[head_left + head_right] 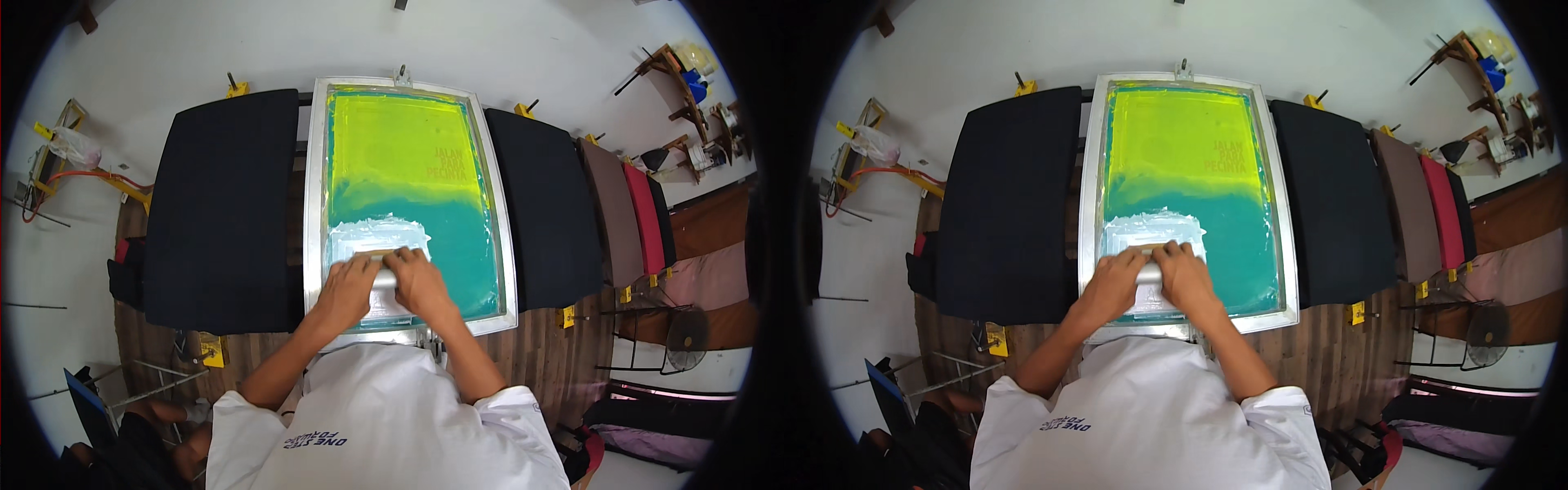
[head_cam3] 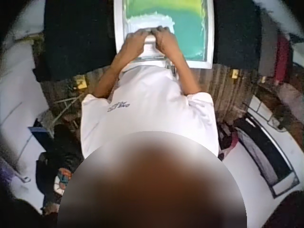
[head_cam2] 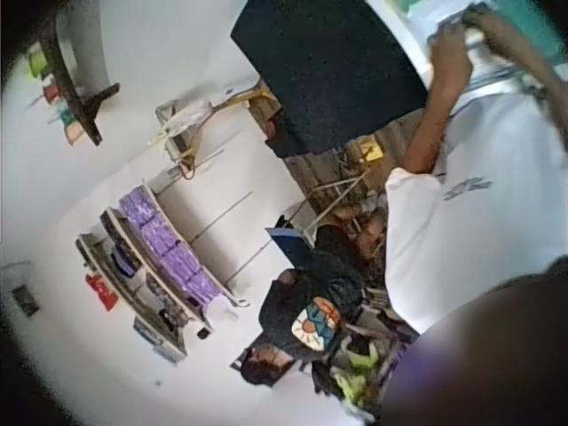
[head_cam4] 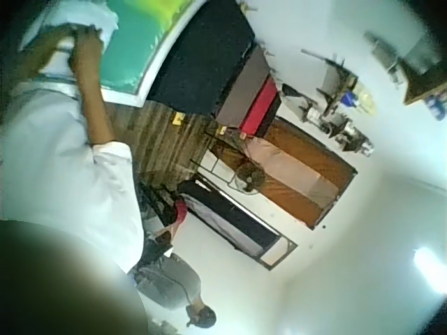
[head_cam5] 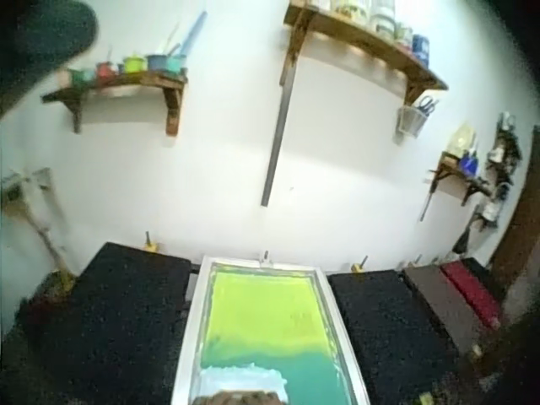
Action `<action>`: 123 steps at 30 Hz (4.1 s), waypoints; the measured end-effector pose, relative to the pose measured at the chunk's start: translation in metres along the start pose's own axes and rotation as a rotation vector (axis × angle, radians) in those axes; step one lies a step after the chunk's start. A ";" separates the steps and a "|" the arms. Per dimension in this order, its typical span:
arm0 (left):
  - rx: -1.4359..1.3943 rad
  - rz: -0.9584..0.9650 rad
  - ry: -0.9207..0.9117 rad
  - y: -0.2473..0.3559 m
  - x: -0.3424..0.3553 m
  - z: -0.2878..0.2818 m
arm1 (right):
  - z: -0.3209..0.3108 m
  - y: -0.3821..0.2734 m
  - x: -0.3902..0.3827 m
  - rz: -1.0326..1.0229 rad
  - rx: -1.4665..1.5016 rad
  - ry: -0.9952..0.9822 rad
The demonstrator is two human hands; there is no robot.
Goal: Applying ink to a garment using a screen and squeegee.
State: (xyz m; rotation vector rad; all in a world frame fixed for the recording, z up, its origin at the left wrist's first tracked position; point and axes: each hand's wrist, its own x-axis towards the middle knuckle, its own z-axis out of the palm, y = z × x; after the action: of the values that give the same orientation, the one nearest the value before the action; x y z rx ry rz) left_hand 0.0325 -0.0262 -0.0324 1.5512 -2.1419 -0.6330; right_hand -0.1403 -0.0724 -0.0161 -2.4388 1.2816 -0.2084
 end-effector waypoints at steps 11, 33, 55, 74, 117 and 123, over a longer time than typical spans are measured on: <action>-0.113 -0.072 -0.261 0.034 -0.049 -0.009 | -0.013 -0.026 -0.052 -0.007 0.045 -0.153; -0.104 -0.009 0.007 0.010 0.001 -0.009 | -0.015 -0.002 -0.004 0.003 0.020 -0.024; -0.048 -0.131 -0.010 0.014 -0.003 -0.005 | 0.001 -0.005 -0.004 -0.006 0.045 0.021; 0.056 -0.058 -0.099 0.020 -0.042 0.021 | 0.032 -0.009 -0.049 0.030 0.039 0.031; -0.097 -0.138 -0.187 0.045 -0.065 0.010 | 0.010 -0.021 -0.077 -0.019 0.020 -0.079; -0.115 -0.118 -0.089 0.037 -0.050 0.006 | -0.005 -0.022 -0.054 -0.032 -0.009 -0.028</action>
State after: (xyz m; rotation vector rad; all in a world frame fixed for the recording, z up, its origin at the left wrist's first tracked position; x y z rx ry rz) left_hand 0.0153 0.0329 -0.0189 1.6229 -2.0485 -0.8645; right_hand -0.1559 -0.0181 -0.0006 -2.4629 1.2349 -0.1773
